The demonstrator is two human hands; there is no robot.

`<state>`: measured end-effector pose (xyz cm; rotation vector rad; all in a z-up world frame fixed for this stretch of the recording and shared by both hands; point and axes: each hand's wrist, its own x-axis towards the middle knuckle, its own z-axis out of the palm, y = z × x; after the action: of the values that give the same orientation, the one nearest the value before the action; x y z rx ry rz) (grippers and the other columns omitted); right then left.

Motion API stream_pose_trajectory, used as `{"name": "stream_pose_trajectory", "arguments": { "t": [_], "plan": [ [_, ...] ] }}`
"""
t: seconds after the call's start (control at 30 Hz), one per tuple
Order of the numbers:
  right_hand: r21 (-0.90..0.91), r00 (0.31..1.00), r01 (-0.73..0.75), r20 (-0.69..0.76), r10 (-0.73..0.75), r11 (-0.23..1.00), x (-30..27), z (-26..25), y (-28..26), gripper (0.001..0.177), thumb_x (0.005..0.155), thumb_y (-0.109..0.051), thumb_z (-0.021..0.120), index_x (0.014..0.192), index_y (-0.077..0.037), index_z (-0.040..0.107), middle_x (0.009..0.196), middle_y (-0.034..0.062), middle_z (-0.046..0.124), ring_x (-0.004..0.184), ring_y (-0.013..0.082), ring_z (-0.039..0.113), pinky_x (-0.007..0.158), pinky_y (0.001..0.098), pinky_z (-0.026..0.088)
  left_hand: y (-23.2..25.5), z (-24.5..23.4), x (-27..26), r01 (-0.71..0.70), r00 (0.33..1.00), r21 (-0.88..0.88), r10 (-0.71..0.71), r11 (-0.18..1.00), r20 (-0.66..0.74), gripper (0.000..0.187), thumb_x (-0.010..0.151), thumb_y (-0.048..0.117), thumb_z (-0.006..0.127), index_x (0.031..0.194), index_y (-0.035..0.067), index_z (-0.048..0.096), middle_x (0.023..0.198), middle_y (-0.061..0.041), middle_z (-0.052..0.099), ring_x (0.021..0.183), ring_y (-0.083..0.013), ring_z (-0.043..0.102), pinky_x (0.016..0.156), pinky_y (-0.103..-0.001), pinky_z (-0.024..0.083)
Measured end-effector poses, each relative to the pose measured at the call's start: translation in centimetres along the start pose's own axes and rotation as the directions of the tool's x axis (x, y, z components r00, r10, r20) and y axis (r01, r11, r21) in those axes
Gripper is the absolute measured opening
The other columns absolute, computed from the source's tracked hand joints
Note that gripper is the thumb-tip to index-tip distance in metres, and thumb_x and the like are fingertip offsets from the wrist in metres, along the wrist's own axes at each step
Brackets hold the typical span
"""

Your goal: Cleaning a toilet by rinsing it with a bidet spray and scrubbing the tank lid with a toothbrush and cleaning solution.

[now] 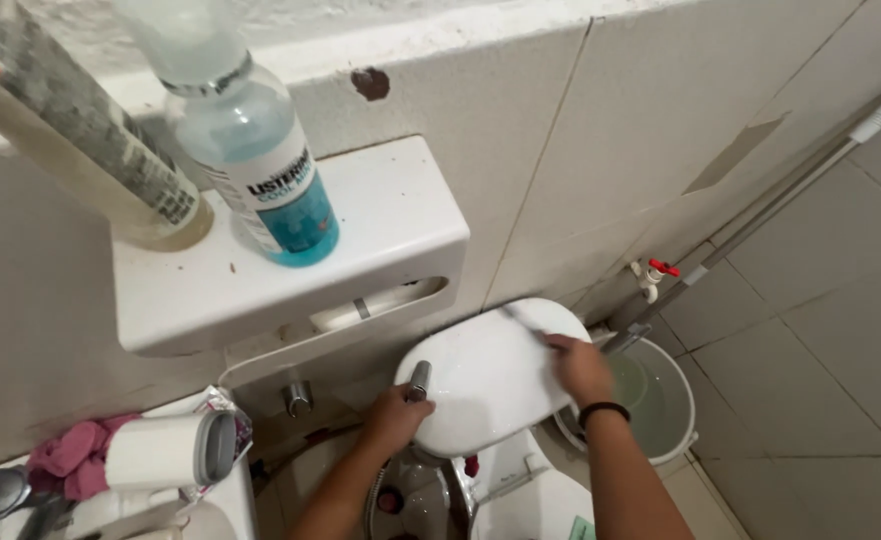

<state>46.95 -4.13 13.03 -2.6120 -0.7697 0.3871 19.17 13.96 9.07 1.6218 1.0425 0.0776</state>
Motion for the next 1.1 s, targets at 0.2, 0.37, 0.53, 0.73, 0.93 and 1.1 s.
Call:
{"name": "stream_pose_trajectory", "arguments": {
  "t": [0.2, 0.37, 0.53, 0.73, 0.93, 1.1],
  "plan": [
    [0.017, 0.987, -0.163, -0.007, 0.163, 0.987, -0.8, -0.6, 0.0, 0.037, 0.097, -0.017, 0.057, 0.125, -0.034, 0.074, 0.117, 0.0178, 0.072, 0.102, 0.0369, 0.071, 0.091, 0.0464, 0.056, -1.3, 0.4, 0.1, -0.043, 0.998, -0.005, 0.043, 0.999, -0.054, 0.029, 0.074, 0.027, 0.08, 0.085, 0.001, 0.072, 0.076, -0.011, 0.073, 0.073, -0.0241, 0.07, 0.072, -0.039, 0.055],
    [0.004, 0.99, -0.138, -0.032, 0.138, 0.99, -0.1, 1.8, 2.2, 0.046, 0.097, -0.009, 0.052, 0.128, -0.034, 0.075, 0.115, 0.0206, 0.074, 0.102, 0.0361, 0.074, 0.092, 0.0455, 0.057, -0.5, 0.2, -1.1, -0.031, 0.999, -0.018, 0.031, 0.999, -0.021, 0.031, 0.076, 0.027, 0.079, 0.08, -0.001, 0.068, 0.073, -0.012, 0.071, 0.071, -0.0245, 0.067, 0.072, -0.04, 0.053],
    [0.063, 0.99, -0.117, -0.067, 0.121, 0.991, -0.2, 1.5, 1.9, 0.046, 0.093, -0.008, 0.053, 0.126, -0.032, 0.075, 0.117, 0.0176, 0.073, 0.103, 0.0368, 0.072, 0.091, 0.0466, 0.056, -1.3, 0.3, -0.8, -0.033, 0.999, -0.01, 0.033, 0.999, -0.013, 0.027, 0.075, 0.026, 0.078, 0.081, 0.002, 0.069, 0.074, -0.011, 0.071, 0.072, -0.0243, 0.066, 0.073, -0.039, 0.053],
    [0.011, 0.98, -0.196, 0.019, 0.196, 0.98, -2.5, 0.2, 0.6, 0.038, 0.098, -0.017, 0.055, 0.128, -0.034, 0.073, 0.116, 0.0178, 0.074, 0.104, 0.0362, 0.072, 0.092, 0.0461, 0.056, -1.2, 0.1, -1.3, 0.0, 1.0, 0.003, 0.0, 1.0, 0.003, 0.031, 0.076, 0.029, 0.078, 0.084, 0.0, 0.069, 0.078, -0.014, 0.072, 0.075, -0.0273, 0.067, 0.075, -0.041, 0.053],
    [0.139, 0.97, -0.245, 0.023, 0.244, 0.96, -5.3, 0.7, 1.4, 0.042, 0.1, -0.014, 0.052, 0.131, -0.032, 0.073, 0.11, 0.0201, 0.075, 0.098, 0.0349, 0.074, 0.089, 0.0448, 0.058, 0.5, -0.7, -2.6, 0.073, 0.997, -0.02, -0.073, 0.997, 0.03, 0.029, 0.078, 0.028, 0.076, 0.093, 0.003, 0.073, 0.087, -0.013, 0.076, 0.083, -0.0256, 0.071, 0.081, -0.038, 0.053],
    [0.061, 0.994, -0.11, 0.002, 0.11, 0.992, -6.1, 2.3, -1.3, 0.032, 0.099, -0.016, 0.056, 0.123, -0.023, 0.075, 0.113, 0.0158, 0.074, 0.1, 0.0323, 0.071, 0.089, 0.044, 0.055, -1.9, 0.3, -1.3, 0.012, 1.0, -0.016, -0.011, 1.0, 0.015, 0.032, 0.076, 0.026, 0.078, 0.091, -0.002, 0.074, 0.086, -0.017, 0.076, 0.082, -0.0287, 0.072, 0.08, -0.039, 0.055]
  ]
}}
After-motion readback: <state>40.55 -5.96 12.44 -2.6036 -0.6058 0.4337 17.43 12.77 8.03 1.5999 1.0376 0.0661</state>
